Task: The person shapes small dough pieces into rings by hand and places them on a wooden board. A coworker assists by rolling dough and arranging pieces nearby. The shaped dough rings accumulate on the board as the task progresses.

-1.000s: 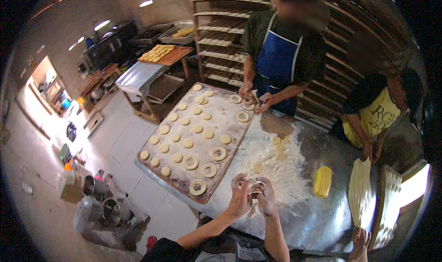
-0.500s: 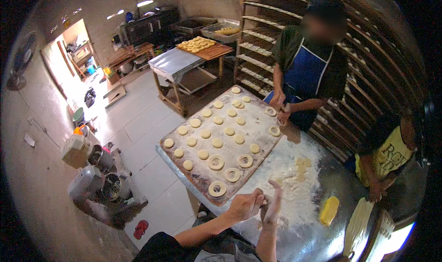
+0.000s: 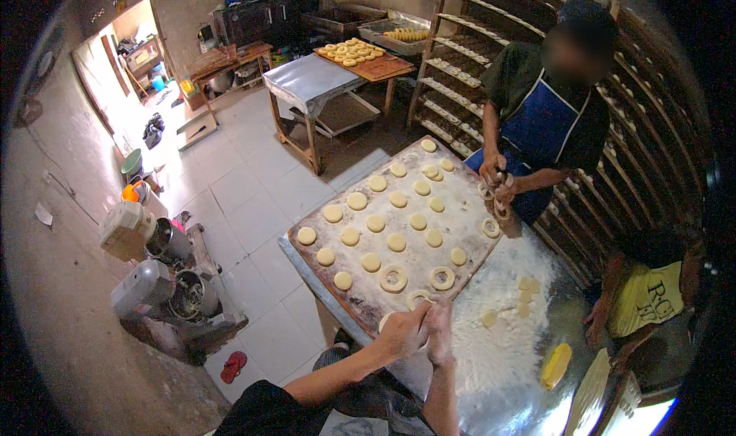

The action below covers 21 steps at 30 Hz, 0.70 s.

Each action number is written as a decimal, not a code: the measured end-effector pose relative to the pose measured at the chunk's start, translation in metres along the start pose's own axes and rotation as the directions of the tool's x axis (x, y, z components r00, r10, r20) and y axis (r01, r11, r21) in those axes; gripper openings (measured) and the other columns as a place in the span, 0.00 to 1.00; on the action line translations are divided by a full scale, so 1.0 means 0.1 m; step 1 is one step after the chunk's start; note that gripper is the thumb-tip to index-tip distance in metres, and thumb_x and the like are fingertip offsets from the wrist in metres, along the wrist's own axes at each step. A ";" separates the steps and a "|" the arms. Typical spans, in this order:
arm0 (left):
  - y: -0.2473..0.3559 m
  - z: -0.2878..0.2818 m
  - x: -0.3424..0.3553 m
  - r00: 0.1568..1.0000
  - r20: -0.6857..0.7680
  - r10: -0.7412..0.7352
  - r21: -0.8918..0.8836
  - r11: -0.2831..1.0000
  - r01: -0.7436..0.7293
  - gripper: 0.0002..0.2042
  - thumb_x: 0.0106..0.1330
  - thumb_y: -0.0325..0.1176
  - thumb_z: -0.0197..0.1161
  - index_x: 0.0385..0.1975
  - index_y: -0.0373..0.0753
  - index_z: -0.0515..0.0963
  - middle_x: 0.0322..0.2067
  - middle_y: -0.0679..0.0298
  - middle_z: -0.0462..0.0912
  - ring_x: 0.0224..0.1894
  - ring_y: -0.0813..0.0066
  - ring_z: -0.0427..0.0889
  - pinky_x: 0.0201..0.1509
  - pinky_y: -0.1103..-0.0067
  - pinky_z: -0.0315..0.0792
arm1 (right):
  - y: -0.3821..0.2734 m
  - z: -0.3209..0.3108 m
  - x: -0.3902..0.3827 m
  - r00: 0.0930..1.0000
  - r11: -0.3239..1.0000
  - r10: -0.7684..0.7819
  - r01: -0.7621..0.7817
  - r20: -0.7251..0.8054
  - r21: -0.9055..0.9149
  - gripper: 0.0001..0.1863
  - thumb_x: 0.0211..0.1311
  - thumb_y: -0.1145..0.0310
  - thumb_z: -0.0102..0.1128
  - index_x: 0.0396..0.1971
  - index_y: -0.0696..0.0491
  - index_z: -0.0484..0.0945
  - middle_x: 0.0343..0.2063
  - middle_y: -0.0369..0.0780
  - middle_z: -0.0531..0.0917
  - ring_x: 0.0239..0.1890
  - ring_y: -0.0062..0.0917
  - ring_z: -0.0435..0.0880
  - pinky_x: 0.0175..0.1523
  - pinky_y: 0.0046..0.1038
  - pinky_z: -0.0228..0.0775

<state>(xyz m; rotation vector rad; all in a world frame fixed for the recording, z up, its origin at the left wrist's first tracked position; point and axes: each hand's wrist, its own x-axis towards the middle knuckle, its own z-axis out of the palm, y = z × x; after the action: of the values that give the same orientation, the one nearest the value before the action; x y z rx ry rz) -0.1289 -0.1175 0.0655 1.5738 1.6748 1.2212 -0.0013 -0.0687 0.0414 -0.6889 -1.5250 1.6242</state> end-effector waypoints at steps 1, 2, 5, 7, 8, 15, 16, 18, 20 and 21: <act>-0.05 -0.07 0.02 0.999 0.034 0.014 0.036 0.999 -0.015 0.11 0.76 0.39 0.46 0.44 0.38 0.68 0.19 0.47 0.79 0.23 0.42 0.81 0.25 0.57 0.72 | -0.01 0.09 0.04 0.995 0.929 0.013 -0.048 -0.098 -0.367 0.33 0.70 0.41 0.43 0.58 0.56 0.65 0.53 0.49 0.73 0.57 0.41 0.75 0.60 0.44 0.69; -0.10 -0.12 0.04 0.998 0.051 -0.021 0.036 0.999 0.019 0.11 0.76 0.39 0.46 0.44 0.38 0.68 0.19 0.47 0.79 0.23 0.42 0.81 0.24 0.57 0.72 | -0.02 0.19 0.07 0.990 0.998 0.017 -0.009 -0.143 0.059 0.34 0.70 0.40 0.43 0.59 0.56 0.63 0.54 0.48 0.72 0.58 0.38 0.72 0.62 0.41 0.65; -0.27 -0.25 0.11 0.993 0.082 -0.085 0.039 0.996 0.082 0.12 0.76 0.41 0.45 0.44 0.38 0.68 0.20 0.46 0.79 0.23 0.41 0.81 0.25 0.56 0.72 | -0.05 0.39 0.21 0.956 0.811 0.174 -0.004 -0.235 0.586 0.37 0.69 0.39 0.44 0.62 0.57 0.61 0.56 0.46 0.70 0.61 0.35 0.68 0.66 0.37 0.60; -0.36 -0.34 0.13 0.993 0.107 -0.052 0.039 0.998 0.048 0.13 0.76 0.42 0.45 0.45 0.38 0.68 0.22 0.45 0.79 0.25 0.40 0.81 0.28 0.56 0.73 | -0.05 0.48 0.32 0.990 0.983 0.071 -0.090 -0.124 -0.158 0.35 0.70 0.41 0.41 0.61 0.57 0.62 0.55 0.48 0.71 0.59 0.38 0.72 0.60 0.41 0.68; -0.40 -0.39 0.14 0.990 0.105 -0.091 -0.017 0.996 0.093 0.14 0.76 0.42 0.45 0.46 0.37 0.68 0.23 0.43 0.79 0.27 0.39 0.81 0.29 0.56 0.73 | -0.02 0.53 0.38 0.985 0.959 -0.086 0.042 -0.148 -0.281 0.36 0.71 0.40 0.40 0.62 0.57 0.62 0.56 0.48 0.70 0.58 0.37 0.73 0.59 0.40 0.70; -0.39 -0.80 0.25 0.945 0.193 -0.262 -0.133 0.948 0.290 0.16 0.77 0.42 0.43 0.50 0.34 0.66 0.29 0.39 0.80 0.37 0.35 0.81 0.39 0.53 0.73 | 0.03 0.79 0.54 0.959 0.972 0.229 -0.233 -0.168 -0.006 0.33 0.74 0.46 0.43 0.65 0.57 0.58 0.55 0.44 0.72 0.55 0.31 0.73 0.59 0.33 0.68; -0.37 -0.83 0.28 0.921 0.224 -0.319 -0.131 0.927 0.353 0.17 0.77 0.42 0.43 0.50 0.33 0.66 0.30 0.38 0.80 0.38 0.34 0.81 0.41 0.53 0.73 | 0.02 0.84 0.56 0.964 0.965 0.252 -0.256 -0.087 -0.047 0.30 0.75 0.50 0.44 0.65 0.57 0.58 0.56 0.46 0.72 0.55 0.33 0.74 0.57 0.34 0.72; -0.39 -0.86 0.39 0.934 0.113 -0.338 0.010 0.941 0.339 0.15 0.76 0.41 0.45 0.49 0.33 0.66 0.29 0.40 0.79 0.36 0.37 0.81 0.38 0.50 0.70 | 0.03 0.94 0.71 0.946 0.952 0.192 -0.244 -0.262 -0.185 0.37 0.73 0.48 0.48 0.68 0.59 0.52 0.55 0.49 0.73 0.56 0.36 0.73 0.61 0.37 0.67; -0.49 -0.91 0.51 0.938 0.014 -0.347 0.268 0.905 0.330 0.16 0.74 0.41 0.49 0.50 0.34 0.67 0.33 0.42 0.78 0.39 0.40 0.79 0.42 0.50 0.69 | -0.03 0.97 0.76 0.862 0.809 0.269 -0.445 -0.430 -0.385 0.41 0.70 0.47 0.52 0.69 0.60 0.50 0.55 0.52 0.73 0.58 0.41 0.73 0.64 0.41 0.62; -0.60 -1.00 0.55 0.949 -0.019 -0.316 0.452 0.844 0.290 0.18 0.72 0.42 0.51 0.52 0.34 0.68 0.37 0.43 0.76 0.44 0.42 0.78 0.46 0.51 0.69 | -0.04 0.96 0.78 0.796 0.688 0.369 -0.581 -0.481 -0.434 0.43 0.68 0.46 0.55 0.69 0.61 0.50 0.54 0.54 0.74 0.59 0.45 0.72 0.66 0.43 0.59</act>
<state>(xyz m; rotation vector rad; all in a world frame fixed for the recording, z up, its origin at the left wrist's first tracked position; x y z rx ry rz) -0.2538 -0.0840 0.0688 1.4900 2.1800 0.6469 -0.1220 -0.0573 0.0675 -1.7597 -1.6271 1.2611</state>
